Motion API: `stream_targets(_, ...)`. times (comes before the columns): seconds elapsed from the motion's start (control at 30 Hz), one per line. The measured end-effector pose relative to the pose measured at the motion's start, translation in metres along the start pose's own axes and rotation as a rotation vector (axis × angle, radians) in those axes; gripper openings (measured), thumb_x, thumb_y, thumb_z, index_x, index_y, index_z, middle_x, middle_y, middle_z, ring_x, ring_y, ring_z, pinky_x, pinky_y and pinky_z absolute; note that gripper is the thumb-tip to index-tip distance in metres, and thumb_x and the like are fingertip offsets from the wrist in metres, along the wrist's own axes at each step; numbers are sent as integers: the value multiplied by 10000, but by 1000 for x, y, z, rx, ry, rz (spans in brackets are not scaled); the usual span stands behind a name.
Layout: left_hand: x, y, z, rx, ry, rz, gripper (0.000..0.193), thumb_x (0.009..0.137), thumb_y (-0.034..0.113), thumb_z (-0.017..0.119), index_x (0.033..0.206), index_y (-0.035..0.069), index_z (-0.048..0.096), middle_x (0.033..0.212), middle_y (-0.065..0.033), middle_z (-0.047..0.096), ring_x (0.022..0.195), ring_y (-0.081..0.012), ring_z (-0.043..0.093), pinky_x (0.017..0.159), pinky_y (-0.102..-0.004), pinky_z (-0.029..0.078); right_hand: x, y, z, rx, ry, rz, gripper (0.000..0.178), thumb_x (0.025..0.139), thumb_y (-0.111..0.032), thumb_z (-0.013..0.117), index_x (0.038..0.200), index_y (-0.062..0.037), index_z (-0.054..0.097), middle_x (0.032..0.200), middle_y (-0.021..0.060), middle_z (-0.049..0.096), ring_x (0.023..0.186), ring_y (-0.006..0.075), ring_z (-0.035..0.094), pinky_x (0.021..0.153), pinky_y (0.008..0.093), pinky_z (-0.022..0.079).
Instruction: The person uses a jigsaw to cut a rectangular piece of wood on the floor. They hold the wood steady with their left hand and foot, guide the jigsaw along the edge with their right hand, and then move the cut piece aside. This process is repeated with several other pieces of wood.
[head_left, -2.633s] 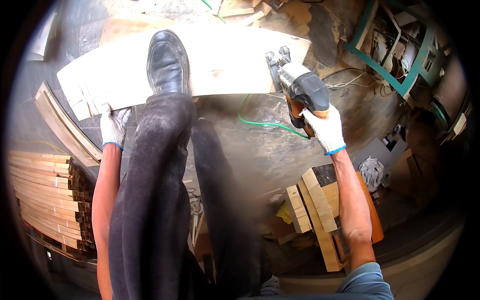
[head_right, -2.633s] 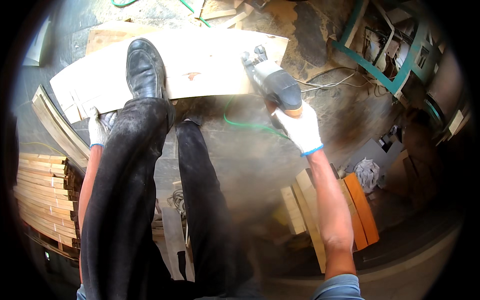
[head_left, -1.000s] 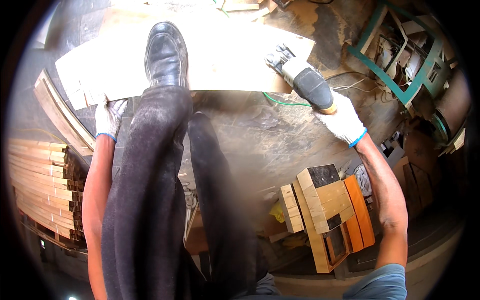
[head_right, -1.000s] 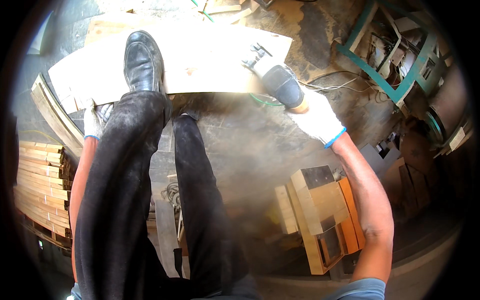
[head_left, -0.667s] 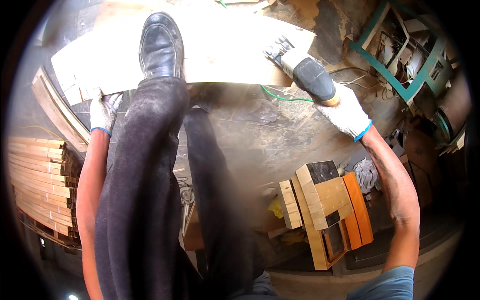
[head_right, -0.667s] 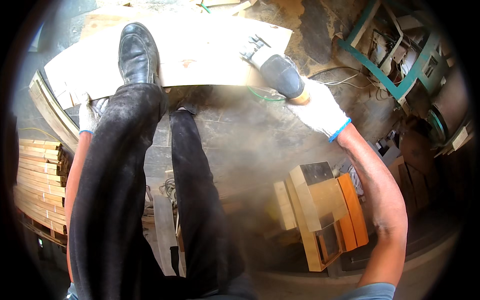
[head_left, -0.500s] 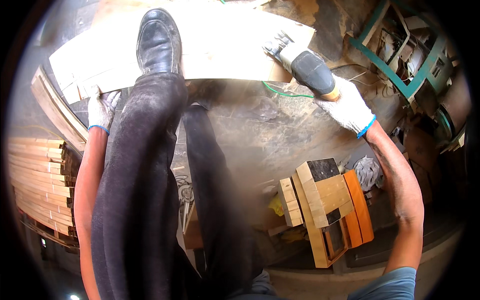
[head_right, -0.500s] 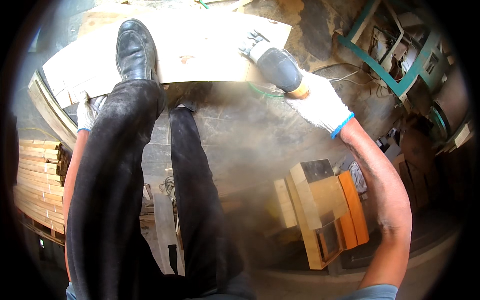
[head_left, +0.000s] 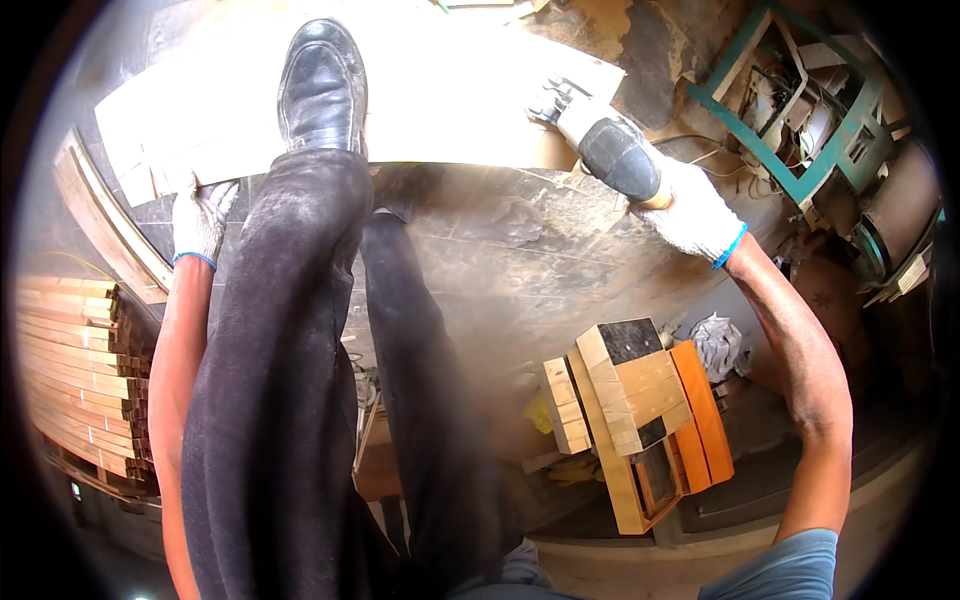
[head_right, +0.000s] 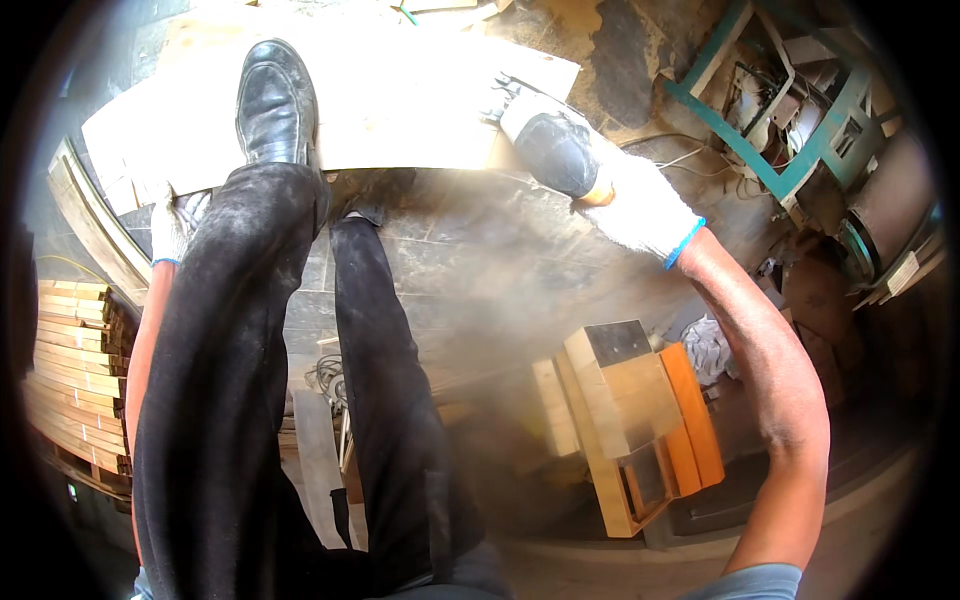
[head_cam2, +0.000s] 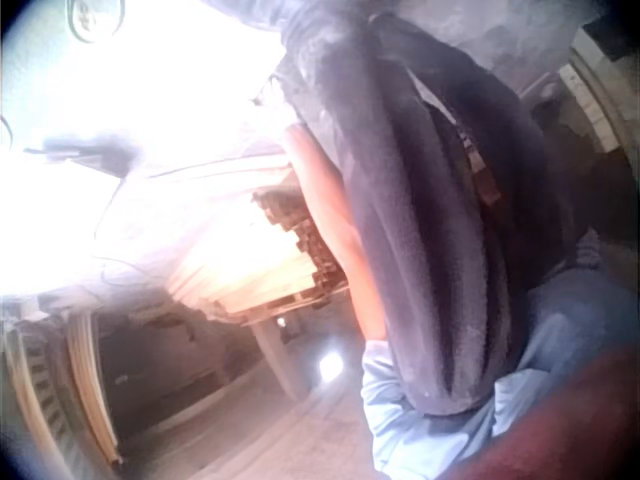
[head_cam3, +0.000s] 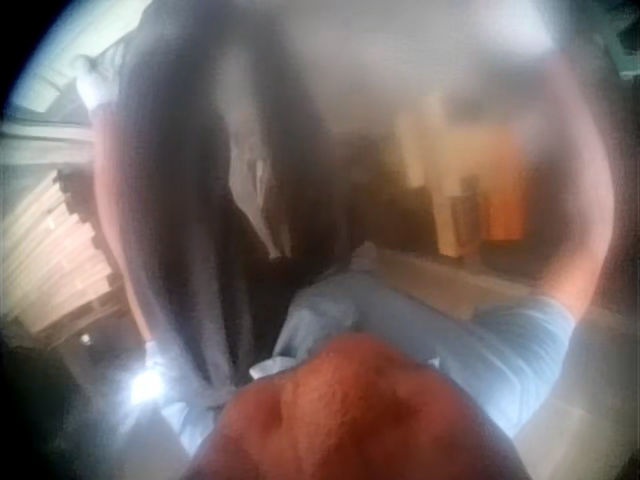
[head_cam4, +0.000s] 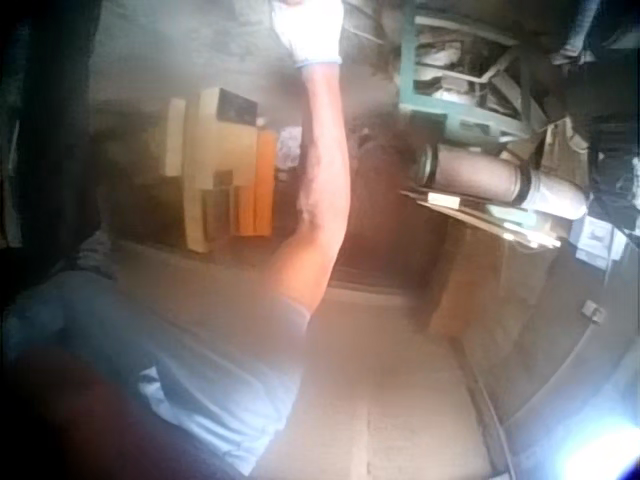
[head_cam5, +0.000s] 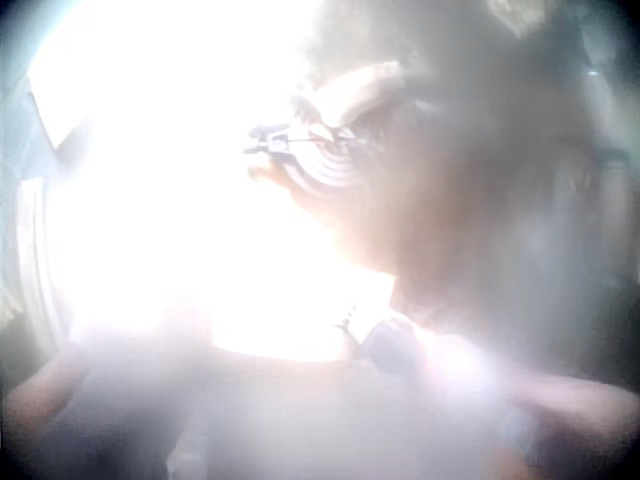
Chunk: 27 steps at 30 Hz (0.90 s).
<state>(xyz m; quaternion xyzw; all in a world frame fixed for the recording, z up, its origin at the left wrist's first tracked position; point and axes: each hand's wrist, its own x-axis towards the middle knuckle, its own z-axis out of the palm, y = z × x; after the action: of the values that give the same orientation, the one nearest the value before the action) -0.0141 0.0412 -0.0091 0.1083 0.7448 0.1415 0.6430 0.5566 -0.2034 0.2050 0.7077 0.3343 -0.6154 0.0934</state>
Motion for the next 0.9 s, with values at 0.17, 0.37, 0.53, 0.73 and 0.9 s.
stream_targets(0.17, -10, 3, 7, 18, 3, -10, 576, 1087, 408, 501, 1477, -4, 400, 1418, -270, 552, 1312, -446, 556, 1091, -545, 494, 0, -5, 1, 12, 25, -46, 647, 823, -106, 791, 1420, -42, 549, 1233, 157, 710, 1107, 247, 678, 1010, 360, 508)
stream_targets(0.37, -10, 3, 4, 15, -6, -6, 582, 1088, 408, 499, 1492, 3, 389, 1443, -269, 535, 1307, -444, 560, 1102, -555, 481, 2, -1, -3, -17, 15, -133, 764, 819, -161, 761, 1515, -123, 447, 1271, 196, 670, 1150, 374, 649, 982, 422, 518)
stream_targets(0.53, -11, 5, 8, -13, 22, -45, 565, 1087, 395, 504, 1498, 25, 385, 1465, -242, 520, 1306, -433, 562, 1101, -560, 481, 12, 4, -16, -262, 13, -230, 558, 825, -155, 770, 1344, -54, 591, 1223, 212, 690, 1123, 382, 661, 991, 406, 519)
stream_targets(0.73, -5, 2, -2, -1, -10, -20, 585, 1081, 398, 519, 1510, 28, 375, 1485, -235, 505, 1331, -433, 539, 1122, -565, 457, 15, 13, -15, -232, -22, -209, 498, 825, -182, 779, 1280, -52, 622, 1200, 206, 693, 1109, 399, 656, 971, 434, 524)
stream_targets(0.9, -6, 3, 0, -3, -1, -33, 515, 1086, 388, 510, 1449, 29, 437, 1451, -228, 532, 1303, -429, 565, 1100, -569, 477, 12, -2, -18, -240, -4, -208, 516, 819, -168, 786, 1293, -47, 621, 1183, 206, 701, 1079, 392, 673, 958, 424, 530)
